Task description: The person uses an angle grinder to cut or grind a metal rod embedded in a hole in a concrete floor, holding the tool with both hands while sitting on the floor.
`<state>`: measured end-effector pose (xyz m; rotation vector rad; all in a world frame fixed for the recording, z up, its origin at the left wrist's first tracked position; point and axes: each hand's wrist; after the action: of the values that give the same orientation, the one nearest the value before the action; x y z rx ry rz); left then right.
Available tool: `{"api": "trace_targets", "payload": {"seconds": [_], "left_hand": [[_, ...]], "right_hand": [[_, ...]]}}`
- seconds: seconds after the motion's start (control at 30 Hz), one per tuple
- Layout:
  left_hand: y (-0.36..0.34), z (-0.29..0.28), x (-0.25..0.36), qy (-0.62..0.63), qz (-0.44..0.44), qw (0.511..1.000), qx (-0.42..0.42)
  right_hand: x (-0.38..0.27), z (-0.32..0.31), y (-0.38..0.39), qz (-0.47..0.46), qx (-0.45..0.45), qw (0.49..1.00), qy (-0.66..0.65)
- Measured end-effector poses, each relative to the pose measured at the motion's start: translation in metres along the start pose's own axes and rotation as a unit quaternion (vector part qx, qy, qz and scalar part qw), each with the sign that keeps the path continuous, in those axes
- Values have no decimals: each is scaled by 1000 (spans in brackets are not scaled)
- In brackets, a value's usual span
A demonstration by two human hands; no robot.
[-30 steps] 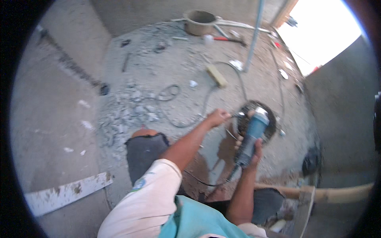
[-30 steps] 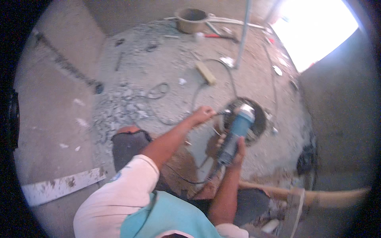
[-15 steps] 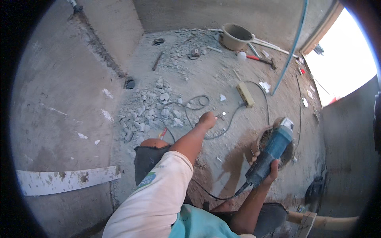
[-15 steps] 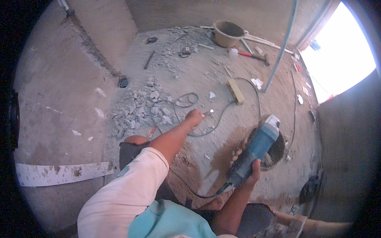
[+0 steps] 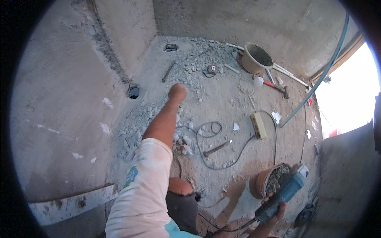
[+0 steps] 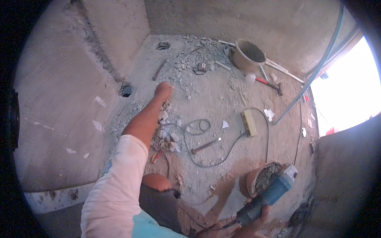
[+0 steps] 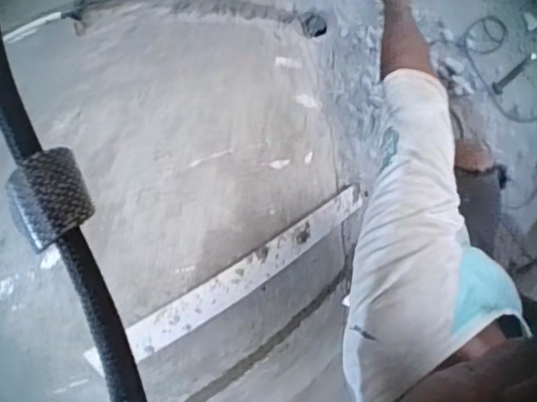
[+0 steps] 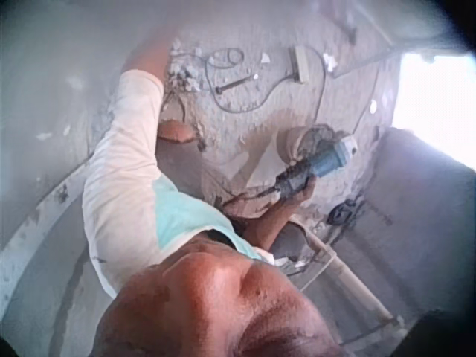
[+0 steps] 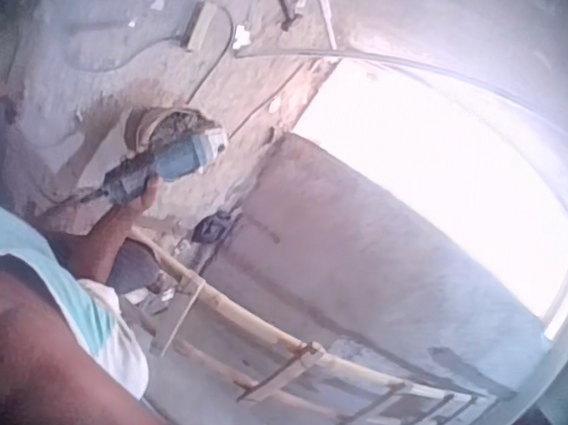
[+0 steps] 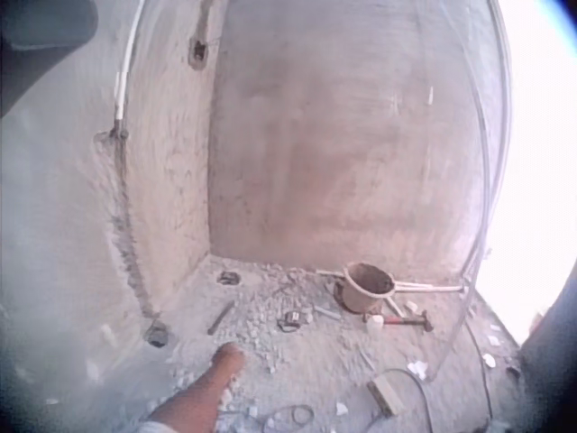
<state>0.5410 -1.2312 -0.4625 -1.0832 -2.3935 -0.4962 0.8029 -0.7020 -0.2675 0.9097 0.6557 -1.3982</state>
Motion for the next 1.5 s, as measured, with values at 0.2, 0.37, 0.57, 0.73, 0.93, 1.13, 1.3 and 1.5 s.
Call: {"api": "trace_targets", "payload": {"seconds": [0.2,0.37,0.57,0.73,0.93,1.13,1.3,1.5], "left_hand": [[-48,-10,-80,-39,1,996,86],[-83,-3,-104,-68,-17,996,57],[-104,7,-115,-130,10,989,63],[-108,-3,-96,-187,-12,982,-33],[-107,-3,-93,-161,4,985,-57],[-82,18,-115,-139,1,990,1],[-80,15,-140,39,-90,992,80],[-1,-16,-110,602,-151,748,-236]], "right_hand": [[-17,-26,5,44,57,992,107],[-26,-23,15,74,112,989,62],[-35,-24,17,67,147,984,80],[-40,10,22,55,168,978,106],[-39,25,25,40,226,965,129],[-44,-18,37,42,147,988,23],[-49,-28,39,55,168,982,65],[-51,-54,30,99,54,993,-27]]}}
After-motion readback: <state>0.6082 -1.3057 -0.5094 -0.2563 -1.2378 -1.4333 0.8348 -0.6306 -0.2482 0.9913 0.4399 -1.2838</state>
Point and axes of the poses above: each hand's wrist, its own y-axis away from the middle knuckle, its own z-axis out of the palm, x = y × z, and after that the axes turned 2 degrees about -z, right-handed
